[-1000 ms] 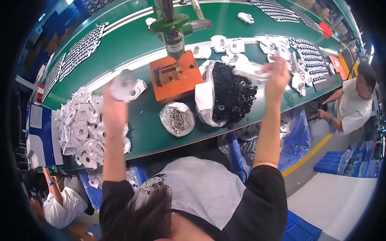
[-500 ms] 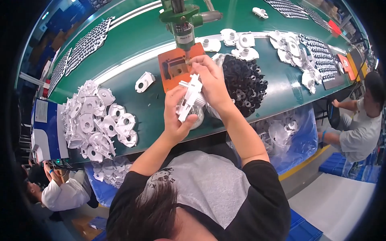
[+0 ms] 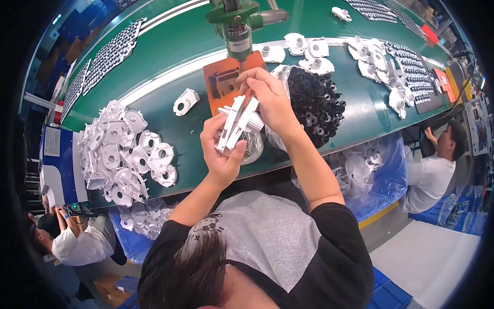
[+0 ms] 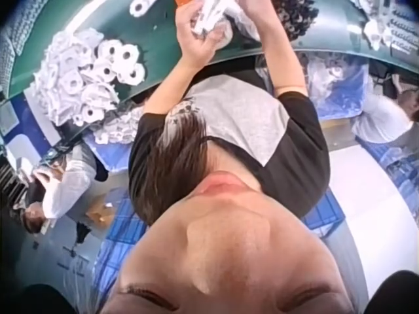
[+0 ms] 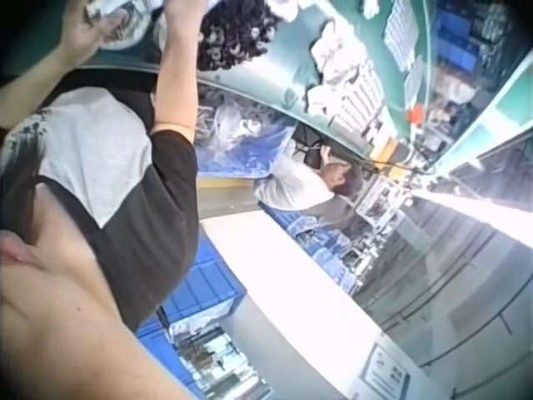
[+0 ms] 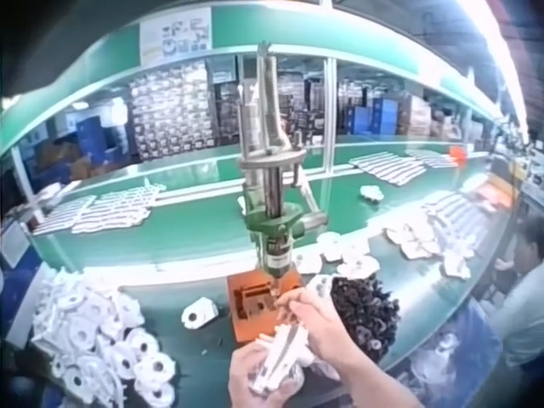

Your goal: Assembling small electronics components into plastic housings using a manual press machine.

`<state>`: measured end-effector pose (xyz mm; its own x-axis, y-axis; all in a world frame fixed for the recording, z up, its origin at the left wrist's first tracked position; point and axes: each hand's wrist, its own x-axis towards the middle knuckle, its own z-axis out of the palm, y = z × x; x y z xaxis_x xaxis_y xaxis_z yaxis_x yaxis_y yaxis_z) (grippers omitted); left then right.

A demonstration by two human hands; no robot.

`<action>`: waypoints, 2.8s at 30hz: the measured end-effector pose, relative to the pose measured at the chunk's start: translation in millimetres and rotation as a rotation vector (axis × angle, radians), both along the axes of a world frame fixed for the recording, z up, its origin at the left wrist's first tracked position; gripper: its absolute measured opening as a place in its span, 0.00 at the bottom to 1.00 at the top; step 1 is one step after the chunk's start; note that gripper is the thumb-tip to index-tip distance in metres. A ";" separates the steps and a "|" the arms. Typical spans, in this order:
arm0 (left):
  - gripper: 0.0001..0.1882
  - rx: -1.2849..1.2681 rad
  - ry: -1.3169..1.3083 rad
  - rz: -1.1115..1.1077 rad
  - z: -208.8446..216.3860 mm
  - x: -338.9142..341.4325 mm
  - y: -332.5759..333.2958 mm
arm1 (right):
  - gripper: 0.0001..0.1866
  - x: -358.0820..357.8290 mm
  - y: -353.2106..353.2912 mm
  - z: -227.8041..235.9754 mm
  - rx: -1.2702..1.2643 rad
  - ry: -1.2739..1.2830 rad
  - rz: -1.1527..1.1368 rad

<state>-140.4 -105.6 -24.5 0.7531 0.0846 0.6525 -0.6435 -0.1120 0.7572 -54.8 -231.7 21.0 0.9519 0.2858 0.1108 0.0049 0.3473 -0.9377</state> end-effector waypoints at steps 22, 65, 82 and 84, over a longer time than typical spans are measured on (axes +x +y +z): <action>0.21 -0.113 0.639 0.041 -0.4 98.6 65.6 | 0.15 -0.1 -146.6 -32.4 -1.162 -0.244 -0.590; 0.31 0.883 0.073 0.107 -20.0 102.6 63.6 | 0.16 73.6 -17.3 -44.3 -1.159 -1.031 -0.013; 0.26 0.841 0.154 0.104 -26.9 106.3 63.7 | 0.04 -18.4 9.7 -52.5 -1.192 -1.257 0.245; 0.27 0.831 0.087 0.108 -26.6 106.4 62.6 | 0.04 -20.2 12.5 -66.1 -1.246 -1.257 0.269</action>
